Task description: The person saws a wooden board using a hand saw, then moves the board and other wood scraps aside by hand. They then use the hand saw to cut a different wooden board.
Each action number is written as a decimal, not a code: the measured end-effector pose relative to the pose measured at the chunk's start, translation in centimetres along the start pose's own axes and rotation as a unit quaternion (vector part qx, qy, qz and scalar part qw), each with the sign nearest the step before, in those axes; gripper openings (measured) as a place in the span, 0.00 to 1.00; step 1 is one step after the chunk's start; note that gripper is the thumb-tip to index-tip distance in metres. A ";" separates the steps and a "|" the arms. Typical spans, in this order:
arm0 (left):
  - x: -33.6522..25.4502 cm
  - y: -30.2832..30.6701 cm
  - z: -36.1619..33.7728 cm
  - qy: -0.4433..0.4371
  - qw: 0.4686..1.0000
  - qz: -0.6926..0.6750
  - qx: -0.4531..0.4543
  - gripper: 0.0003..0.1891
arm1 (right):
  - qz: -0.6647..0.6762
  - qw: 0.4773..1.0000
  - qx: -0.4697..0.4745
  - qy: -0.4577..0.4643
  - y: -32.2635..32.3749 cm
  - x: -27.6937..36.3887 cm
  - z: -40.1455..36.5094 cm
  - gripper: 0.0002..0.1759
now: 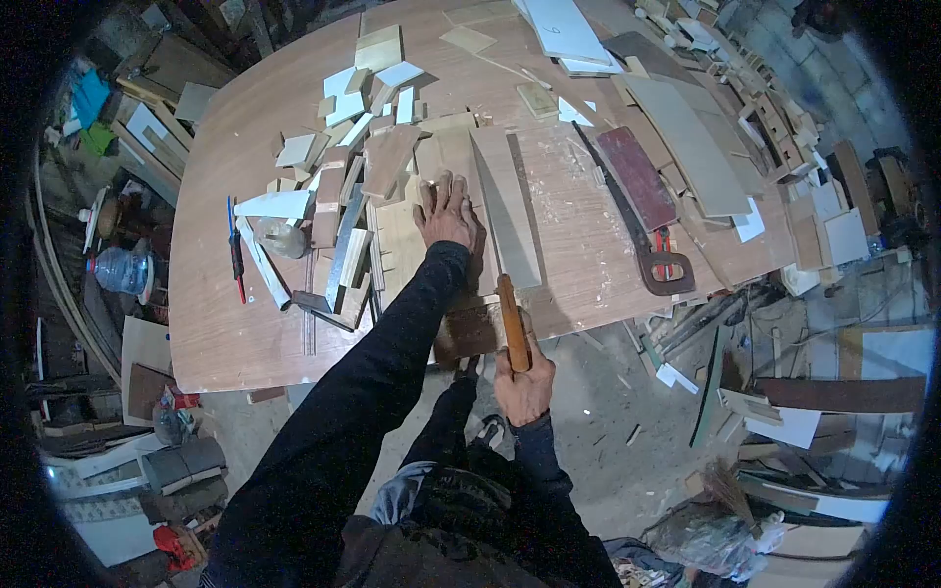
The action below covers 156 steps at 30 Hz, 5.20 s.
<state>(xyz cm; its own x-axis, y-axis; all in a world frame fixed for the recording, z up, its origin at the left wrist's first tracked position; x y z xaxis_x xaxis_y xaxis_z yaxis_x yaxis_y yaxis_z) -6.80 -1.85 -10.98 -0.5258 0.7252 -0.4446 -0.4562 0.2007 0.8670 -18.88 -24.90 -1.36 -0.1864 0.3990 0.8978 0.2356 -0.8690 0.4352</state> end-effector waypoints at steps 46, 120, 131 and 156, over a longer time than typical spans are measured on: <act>0.0 0.2 0.2 0.004 1.000 -0.003 0.012 0.25 | -0.020 1.000 -0.006 -0.022 1.8 -3.4 -9.6 0.35; -0.7 -0.9 2.3 0.125 0.990 -0.064 -0.029 0.33 | 0.597 0.740 -0.079 -0.299 1.1 -4.3 -11.2 0.24; -1.9 1.6 2.6 0.217 0.972 -0.090 0.013 0.39 | 0.056 0.993 -0.083 -0.065 2.7 -4.4 -12.1 0.26; -12.4 6.5 2.3 0.138 0.989 -0.006 0.059 0.30 | 0.078 0.982 -0.168 -0.046 4.7 -3.4 -8.1 0.24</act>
<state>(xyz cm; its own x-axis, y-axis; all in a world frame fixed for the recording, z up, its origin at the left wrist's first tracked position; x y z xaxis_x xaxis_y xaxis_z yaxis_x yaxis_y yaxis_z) -1.62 -8.04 0.62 -0.7043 0.5177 -0.4858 -0.3852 0.2961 0.8740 -24.83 -32.67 -2.89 -0.0828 0.2655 0.9606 -0.0768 -0.9627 0.2594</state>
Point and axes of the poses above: each hand's wrist, its own z-axis towards the middle knuckle, its own y-axis out of the back of the hand, x = y × z, the point moved 1 cm from there along z, towards the middle knuckle, and after that the axes turned 2 degrees about y, right-handed, at the moved point
